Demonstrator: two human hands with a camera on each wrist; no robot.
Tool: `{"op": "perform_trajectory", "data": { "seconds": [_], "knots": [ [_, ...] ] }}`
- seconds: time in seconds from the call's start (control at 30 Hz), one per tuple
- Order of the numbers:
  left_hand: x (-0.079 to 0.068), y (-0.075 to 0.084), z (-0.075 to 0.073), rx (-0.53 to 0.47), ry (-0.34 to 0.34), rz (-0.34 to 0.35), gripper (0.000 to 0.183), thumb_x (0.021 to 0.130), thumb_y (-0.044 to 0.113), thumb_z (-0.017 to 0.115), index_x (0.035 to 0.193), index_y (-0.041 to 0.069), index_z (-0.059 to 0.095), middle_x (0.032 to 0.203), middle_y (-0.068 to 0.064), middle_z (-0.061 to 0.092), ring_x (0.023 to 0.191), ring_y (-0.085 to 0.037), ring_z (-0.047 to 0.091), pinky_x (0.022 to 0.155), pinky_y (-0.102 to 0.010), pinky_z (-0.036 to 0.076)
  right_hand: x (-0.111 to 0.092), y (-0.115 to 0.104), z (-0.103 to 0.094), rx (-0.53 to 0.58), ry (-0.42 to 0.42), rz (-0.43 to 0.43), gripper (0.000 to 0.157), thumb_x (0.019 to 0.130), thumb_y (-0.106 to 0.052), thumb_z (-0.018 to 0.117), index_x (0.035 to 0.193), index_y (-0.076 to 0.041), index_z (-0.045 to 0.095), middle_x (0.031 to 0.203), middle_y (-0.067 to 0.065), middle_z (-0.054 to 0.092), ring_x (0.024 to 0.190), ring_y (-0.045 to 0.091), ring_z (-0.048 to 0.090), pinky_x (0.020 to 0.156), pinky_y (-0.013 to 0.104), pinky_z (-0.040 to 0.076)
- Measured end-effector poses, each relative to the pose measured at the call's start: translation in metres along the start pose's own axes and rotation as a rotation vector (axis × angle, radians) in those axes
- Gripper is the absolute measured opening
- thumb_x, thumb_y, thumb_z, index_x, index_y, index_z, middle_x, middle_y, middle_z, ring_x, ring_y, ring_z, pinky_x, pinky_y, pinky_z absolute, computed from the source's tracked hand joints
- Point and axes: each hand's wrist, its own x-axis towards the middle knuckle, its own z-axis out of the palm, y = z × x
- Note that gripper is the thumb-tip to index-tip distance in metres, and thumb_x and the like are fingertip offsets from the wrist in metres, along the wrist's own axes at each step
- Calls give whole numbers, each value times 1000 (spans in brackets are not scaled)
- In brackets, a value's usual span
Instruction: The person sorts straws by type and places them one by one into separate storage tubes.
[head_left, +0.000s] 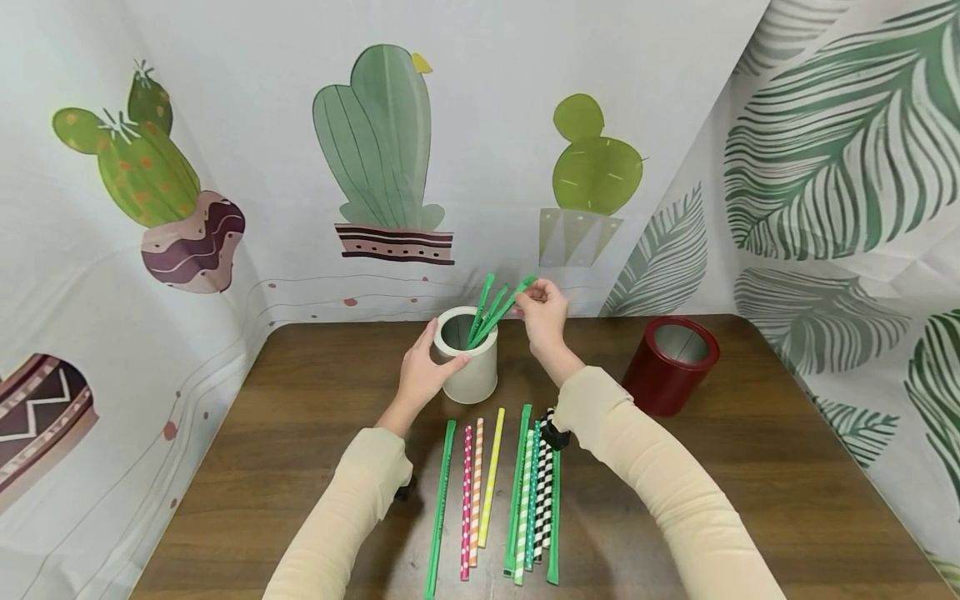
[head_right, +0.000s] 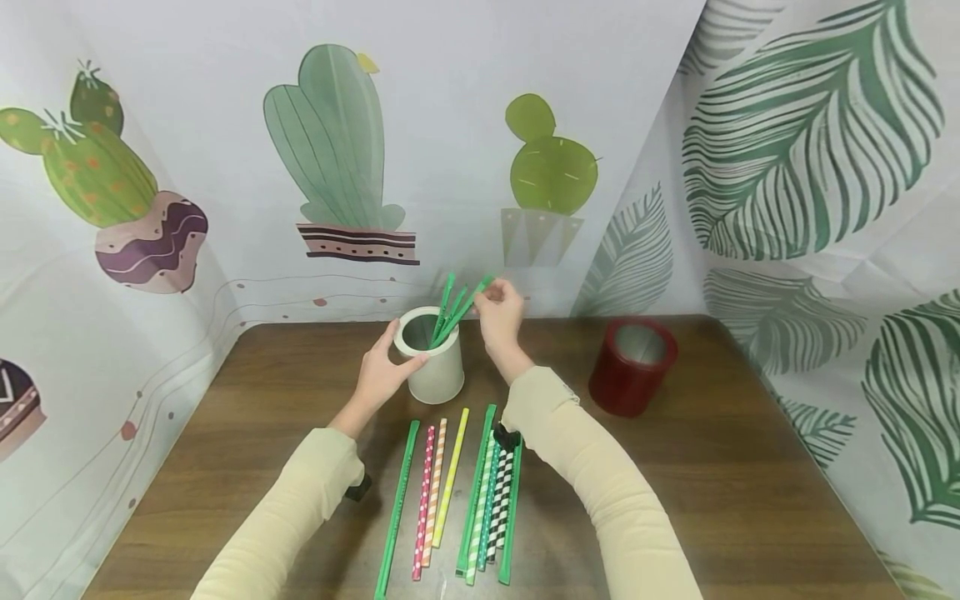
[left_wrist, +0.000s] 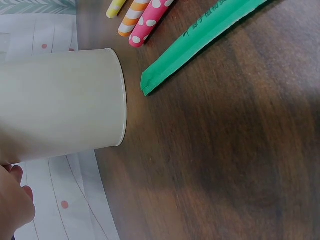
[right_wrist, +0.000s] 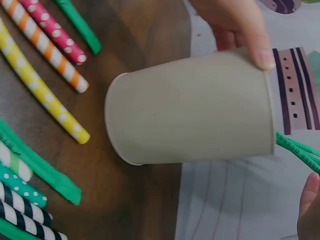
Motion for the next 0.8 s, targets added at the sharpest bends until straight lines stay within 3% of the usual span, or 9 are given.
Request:
{"op": "perform_trajectory", "data": {
  "seconds": [0.13, 0.3, 0.53, 0.7, 0.8],
  "knots": [
    [0, -1, 0, 5, 3, 6, 90, 69, 52, 66, 139, 10, 28, 141, -10, 33, 129, -27, 33, 102, -46, 29, -4, 7, 1, -65, -39, 2, 16, 77, 8, 56, 92, 10, 50, 72, 0, 49, 56, 6, 51, 57, 23, 52],
    [1, -2, 0, 9, -7, 5, 91, 70, 53, 65, 140, 11, 26, 142, -10, 32, 129, -27, 32, 102, -46, 29, -8, 14, 3, -175, -71, -18, 14, 77, 4, 58, 90, 8, 55, 71, -1, 51, 57, 6, 53, 64, 38, 53],
    [1, 1, -1, 8, -14, -9, 90, 70, 53, 65, 140, 14, 26, 142, -9, 32, 129, -27, 32, 102, -46, 29, -12, 21, 3, -245, -108, -13, 13, 77, 1, 59, 88, 7, 57, 67, -2, 52, 55, 5, 50, 50, 19, 45],
    [1, 1, -1, 8, -17, -13, 90, 70, 53, 65, 140, 14, 26, 142, -9, 32, 129, -26, 32, 103, -45, 29, -13, 20, 1, -290, -134, 14, 15, 77, -3, 60, 90, 5, 58, 67, -3, 52, 56, 6, 50, 50, 20, 44],
    [1, 1, -1, 7, -20, -19, 90, 69, 53, 65, 140, 14, 25, 142, -9, 31, 129, -26, 31, 103, -45, 29, -14, 15, -2, -318, -173, 47, 17, 79, -6, 61, 93, 2, 58, 72, -2, 52, 61, 14, 53, 54, 26, 47]
  ]
}}
